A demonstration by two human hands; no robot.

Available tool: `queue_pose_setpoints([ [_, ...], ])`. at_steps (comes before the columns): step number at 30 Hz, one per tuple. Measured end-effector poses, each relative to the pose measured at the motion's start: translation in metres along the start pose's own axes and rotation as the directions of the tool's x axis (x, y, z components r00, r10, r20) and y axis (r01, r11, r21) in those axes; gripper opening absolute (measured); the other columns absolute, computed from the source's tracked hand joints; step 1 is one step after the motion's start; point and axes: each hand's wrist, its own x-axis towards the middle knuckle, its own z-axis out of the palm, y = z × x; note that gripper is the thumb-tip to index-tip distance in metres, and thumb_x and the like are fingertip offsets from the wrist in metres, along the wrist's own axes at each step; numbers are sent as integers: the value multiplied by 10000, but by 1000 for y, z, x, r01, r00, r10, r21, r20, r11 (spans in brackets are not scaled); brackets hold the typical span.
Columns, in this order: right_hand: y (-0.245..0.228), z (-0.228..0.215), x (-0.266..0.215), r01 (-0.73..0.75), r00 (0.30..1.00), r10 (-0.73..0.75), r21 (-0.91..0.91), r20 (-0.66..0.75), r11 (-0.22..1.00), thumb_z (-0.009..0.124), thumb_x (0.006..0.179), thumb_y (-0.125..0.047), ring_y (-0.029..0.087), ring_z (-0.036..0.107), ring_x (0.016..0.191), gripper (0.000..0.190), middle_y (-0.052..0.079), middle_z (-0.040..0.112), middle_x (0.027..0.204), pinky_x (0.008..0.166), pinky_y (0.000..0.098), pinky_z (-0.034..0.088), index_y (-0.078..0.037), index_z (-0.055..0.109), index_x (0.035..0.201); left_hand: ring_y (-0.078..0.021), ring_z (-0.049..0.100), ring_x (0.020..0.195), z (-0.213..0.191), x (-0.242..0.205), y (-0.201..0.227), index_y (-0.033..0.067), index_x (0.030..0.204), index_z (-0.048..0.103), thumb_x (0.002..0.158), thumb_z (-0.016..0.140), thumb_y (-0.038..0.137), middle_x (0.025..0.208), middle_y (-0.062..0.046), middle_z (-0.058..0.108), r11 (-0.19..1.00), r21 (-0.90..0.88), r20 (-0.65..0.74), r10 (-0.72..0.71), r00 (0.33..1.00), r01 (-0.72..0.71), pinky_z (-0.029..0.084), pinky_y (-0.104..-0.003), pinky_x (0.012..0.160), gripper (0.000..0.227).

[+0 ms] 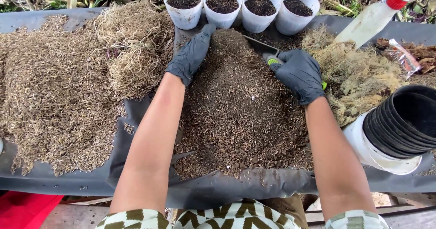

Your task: A person wearing gloves uses a spray bottle to moisten soil in a small pot and then uses a hand trowel to mix and level soil on a workbench.

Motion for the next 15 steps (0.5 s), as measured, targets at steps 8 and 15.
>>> queue_pose_setpoints([
  [8,18,-30,-47,450,788,-468,-145,-401,881,789,1018,-61,181,759,744,270,161,801,1038,556,298,616,-37,772,1286,-336,298,1588,9,20,-102,102,1644,-22,1126,477,407,1713,-193,234,805,-480,-165,306,938,-347,247,-462,1337,782],
  [15,50,-10,-90,35,662,-591,-768,-461,639,658,1073,-237,87,366,715,52,-79,434,824,880,271,367,-282,632,1070,-311,427,1513,-11,-95,24,37,1598,161,1032,580,470,1633,-193,377,932,-273,-104,220,970,-240,271,-416,1291,826],
])
